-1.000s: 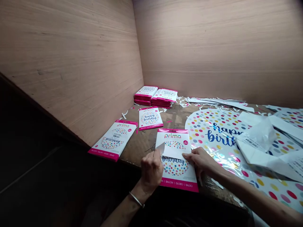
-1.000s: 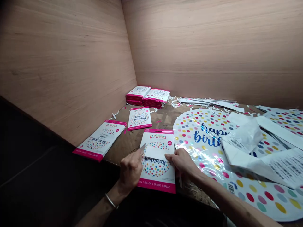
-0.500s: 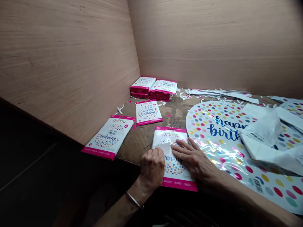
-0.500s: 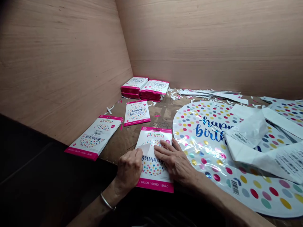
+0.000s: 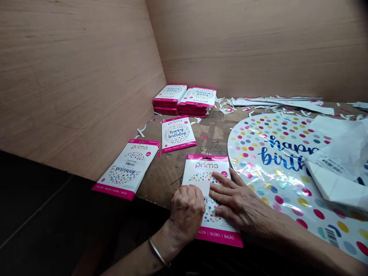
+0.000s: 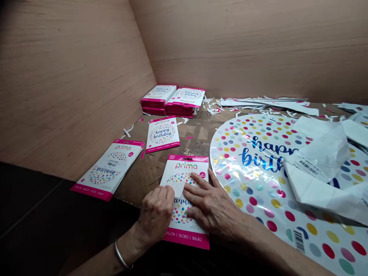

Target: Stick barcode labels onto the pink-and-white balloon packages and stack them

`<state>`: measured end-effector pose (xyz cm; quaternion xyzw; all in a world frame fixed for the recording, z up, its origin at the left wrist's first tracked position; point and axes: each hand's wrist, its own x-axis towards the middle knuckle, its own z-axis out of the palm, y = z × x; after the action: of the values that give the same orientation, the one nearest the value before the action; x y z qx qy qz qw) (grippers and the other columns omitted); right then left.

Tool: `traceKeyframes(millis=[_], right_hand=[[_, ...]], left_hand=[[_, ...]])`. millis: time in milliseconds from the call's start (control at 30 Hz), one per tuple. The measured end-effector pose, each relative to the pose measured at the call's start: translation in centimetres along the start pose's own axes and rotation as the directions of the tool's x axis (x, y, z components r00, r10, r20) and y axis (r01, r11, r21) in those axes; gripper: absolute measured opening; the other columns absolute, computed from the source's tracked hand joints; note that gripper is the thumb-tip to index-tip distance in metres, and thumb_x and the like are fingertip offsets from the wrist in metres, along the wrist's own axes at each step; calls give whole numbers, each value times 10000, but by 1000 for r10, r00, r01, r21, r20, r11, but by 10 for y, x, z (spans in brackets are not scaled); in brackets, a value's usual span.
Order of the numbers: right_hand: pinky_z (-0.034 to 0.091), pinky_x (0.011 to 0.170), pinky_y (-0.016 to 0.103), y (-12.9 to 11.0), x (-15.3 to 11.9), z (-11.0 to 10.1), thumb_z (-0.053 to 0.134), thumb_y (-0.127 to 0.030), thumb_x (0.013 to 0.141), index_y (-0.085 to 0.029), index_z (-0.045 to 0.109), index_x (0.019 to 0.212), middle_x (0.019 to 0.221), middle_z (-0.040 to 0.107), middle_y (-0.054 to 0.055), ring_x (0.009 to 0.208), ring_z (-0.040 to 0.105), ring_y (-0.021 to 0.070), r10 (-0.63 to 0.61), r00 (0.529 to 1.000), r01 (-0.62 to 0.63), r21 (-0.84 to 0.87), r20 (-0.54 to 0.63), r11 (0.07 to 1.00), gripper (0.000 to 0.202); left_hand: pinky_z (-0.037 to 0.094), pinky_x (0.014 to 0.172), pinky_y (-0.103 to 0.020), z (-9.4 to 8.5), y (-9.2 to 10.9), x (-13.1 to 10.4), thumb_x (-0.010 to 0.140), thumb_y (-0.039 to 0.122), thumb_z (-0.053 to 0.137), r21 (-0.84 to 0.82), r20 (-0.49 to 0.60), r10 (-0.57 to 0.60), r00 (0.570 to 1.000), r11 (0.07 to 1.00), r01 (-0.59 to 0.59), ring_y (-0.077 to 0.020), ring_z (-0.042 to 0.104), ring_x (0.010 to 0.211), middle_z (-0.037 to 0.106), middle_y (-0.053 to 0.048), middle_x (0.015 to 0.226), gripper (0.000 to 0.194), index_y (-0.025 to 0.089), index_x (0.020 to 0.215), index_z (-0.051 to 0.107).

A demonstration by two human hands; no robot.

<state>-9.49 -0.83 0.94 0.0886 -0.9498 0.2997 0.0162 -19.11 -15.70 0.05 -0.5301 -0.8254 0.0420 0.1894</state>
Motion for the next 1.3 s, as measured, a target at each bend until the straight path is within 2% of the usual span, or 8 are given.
traceKeyframes(millis=[67,133,267,433,533,667,967,1300], right_hand=[[0,1070,472,2,0,1,400,-259,895,-239,538,960,1023,599,15,1260,313,224,-3,1000,3,10,-1,1000,154],[6,1064,477,5,0,2,404,-289,898,-242,527,959,1039,593,14,1273,294,231,-14,1000,14,17,-1,1000,145],[27,1058,470,9,-1,5,390,-333,908,-238,525,897,971,600,4,1290,267,227,-20,1000,20,22,1,1000,166],[4,1059,473,11,-2,6,396,-329,907,-238,543,914,1003,599,10,1300,254,225,-25,1000,25,20,17,999,173],[10,1060,481,11,-2,5,385,-349,910,-237,556,923,1001,604,18,1300,257,233,-28,999,27,20,21,999,204],[9,1062,491,11,-2,4,393,-355,907,-237,568,928,1000,606,18,1304,251,241,-33,999,33,16,22,999,212],[11,1063,500,12,-2,3,387,-356,910,-244,564,918,1027,610,0,1309,244,241,-24,999,24,0,36,1000,210],[16,1063,502,12,0,3,399,-334,901,-225,557,846,938,613,18,1290,278,246,-39,999,39,11,36,999,200]], left_hand=[[514,504,-341,1,0,-3,675,-12,442,-33,5,-8,1000,999,8,-229,589,550,610,-124,605,210,45,742,633],[533,555,-366,3,0,-10,729,28,447,-50,-24,-1,1000,999,-1,-256,622,628,642,-178,690,215,7,834,633],[539,725,-431,5,-1,-29,850,250,446,-119,-107,4,994,993,-17,-342,621,908,622,-314,954,375,-70,997,574],[428,906,-556,1,-9,-43,864,318,438,-257,-55,53,997,964,-65,-359,446,1176,533,-278,1187,470,-29,1181,454],[390,953,-551,2,-16,-48,858,395,437,-315,-17,94,995,945,-95,-339,329,1262,450,-264,1285,575,-7,1263,370],[344,987,-554,7,-21,-53,852,501,362,-379,-5,109,994,920,-103,-325,260,1297,402,-259,1326,679,4,1311,306],[321,1010,-536,11,-25,-53,844,524,345,-421,-18,116,993,900,-113,-322,233,1308,387,-254,1339,706,-7,1308,309],[272,1046,-521,9,-37,-46,842,512,375,-516,25,261,965,830,-211,-295,232,1313,370,-223,1361,680,41,1328,315]])
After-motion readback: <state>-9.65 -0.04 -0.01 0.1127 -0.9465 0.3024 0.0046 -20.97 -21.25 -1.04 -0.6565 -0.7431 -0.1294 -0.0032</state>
